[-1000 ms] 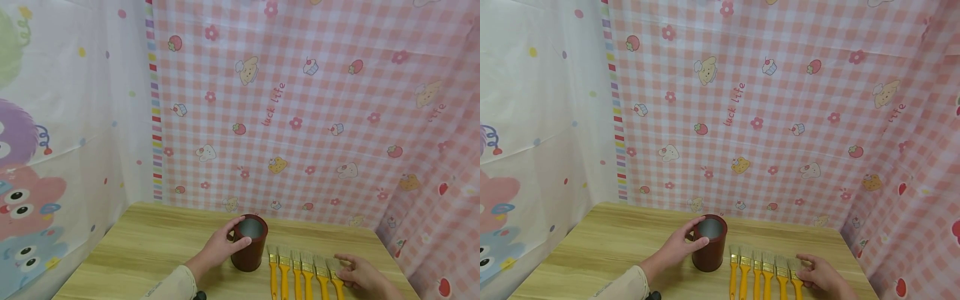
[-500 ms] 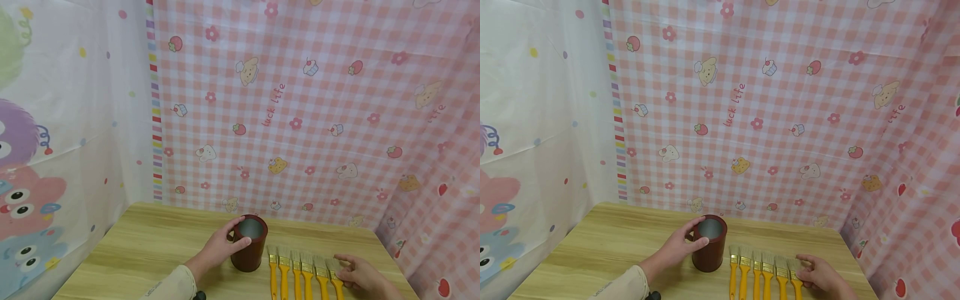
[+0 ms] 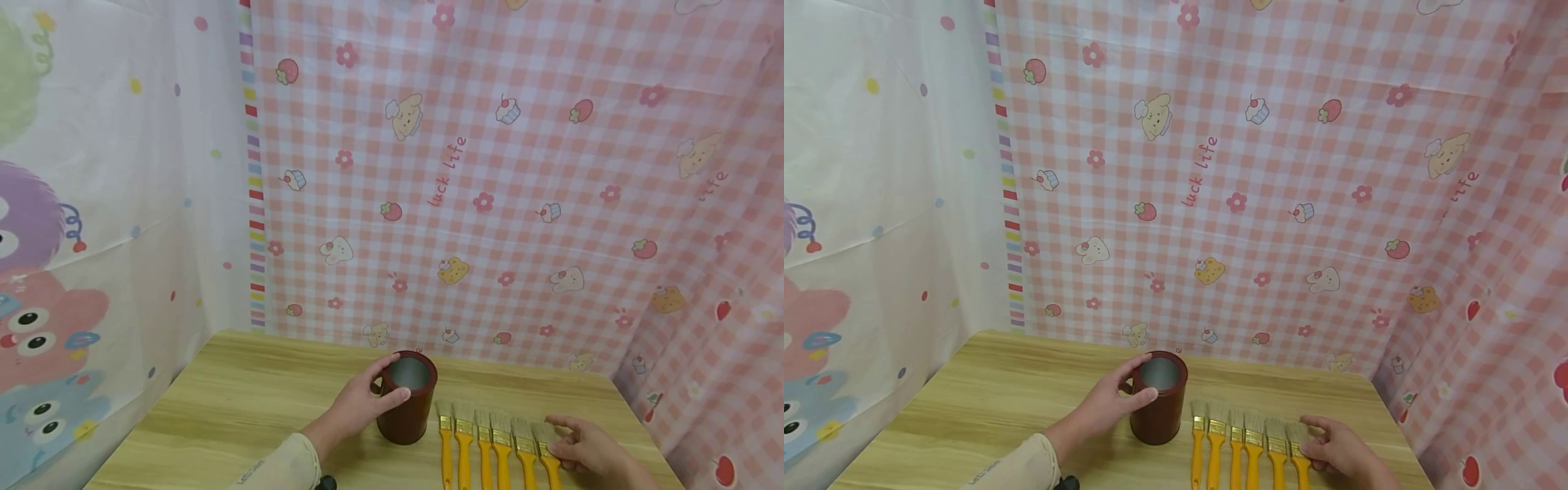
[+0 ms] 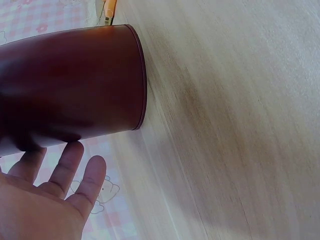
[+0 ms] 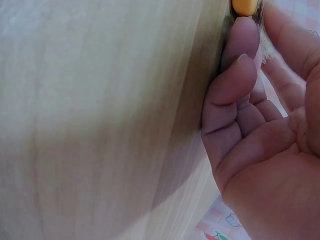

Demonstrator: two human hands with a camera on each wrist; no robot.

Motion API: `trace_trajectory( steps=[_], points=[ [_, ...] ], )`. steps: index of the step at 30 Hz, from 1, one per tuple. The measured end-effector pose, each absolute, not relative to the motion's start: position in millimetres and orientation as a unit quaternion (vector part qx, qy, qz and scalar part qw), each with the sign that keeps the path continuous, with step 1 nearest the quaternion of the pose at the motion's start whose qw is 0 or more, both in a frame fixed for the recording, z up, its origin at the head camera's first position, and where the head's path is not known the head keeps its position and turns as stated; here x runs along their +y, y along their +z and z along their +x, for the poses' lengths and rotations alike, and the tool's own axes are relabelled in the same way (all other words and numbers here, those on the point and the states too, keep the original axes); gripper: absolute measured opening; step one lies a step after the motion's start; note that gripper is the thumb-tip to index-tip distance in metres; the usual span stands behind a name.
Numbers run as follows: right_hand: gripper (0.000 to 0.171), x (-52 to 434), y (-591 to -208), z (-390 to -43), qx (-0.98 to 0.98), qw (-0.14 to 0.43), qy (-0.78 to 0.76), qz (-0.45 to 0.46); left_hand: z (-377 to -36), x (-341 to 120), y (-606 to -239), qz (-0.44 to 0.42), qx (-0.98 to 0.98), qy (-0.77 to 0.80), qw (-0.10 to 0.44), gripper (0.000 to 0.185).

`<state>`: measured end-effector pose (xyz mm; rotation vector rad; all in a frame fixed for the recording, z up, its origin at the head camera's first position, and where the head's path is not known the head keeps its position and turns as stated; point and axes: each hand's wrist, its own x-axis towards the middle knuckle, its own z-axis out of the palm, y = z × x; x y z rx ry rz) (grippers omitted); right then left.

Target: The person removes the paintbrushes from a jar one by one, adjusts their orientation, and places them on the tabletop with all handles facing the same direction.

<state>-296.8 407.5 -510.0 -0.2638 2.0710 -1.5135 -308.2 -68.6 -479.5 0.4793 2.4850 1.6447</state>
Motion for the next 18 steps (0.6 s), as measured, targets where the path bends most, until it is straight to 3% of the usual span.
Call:
trace_trajectory(
  steps=[9,18],
  points=[
    [0.081,401,-510,-295,0.82,0.243,-0.518,-0.022,-308,-68,-479,0.156,0.825,0.539,0.069,0.066],
    [0.082,395,-508,-296,0.828,0.241,-0.505,-0.028,-307,-78,-478,0.17,0.829,0.53,0.052,0.071]
  ],
)
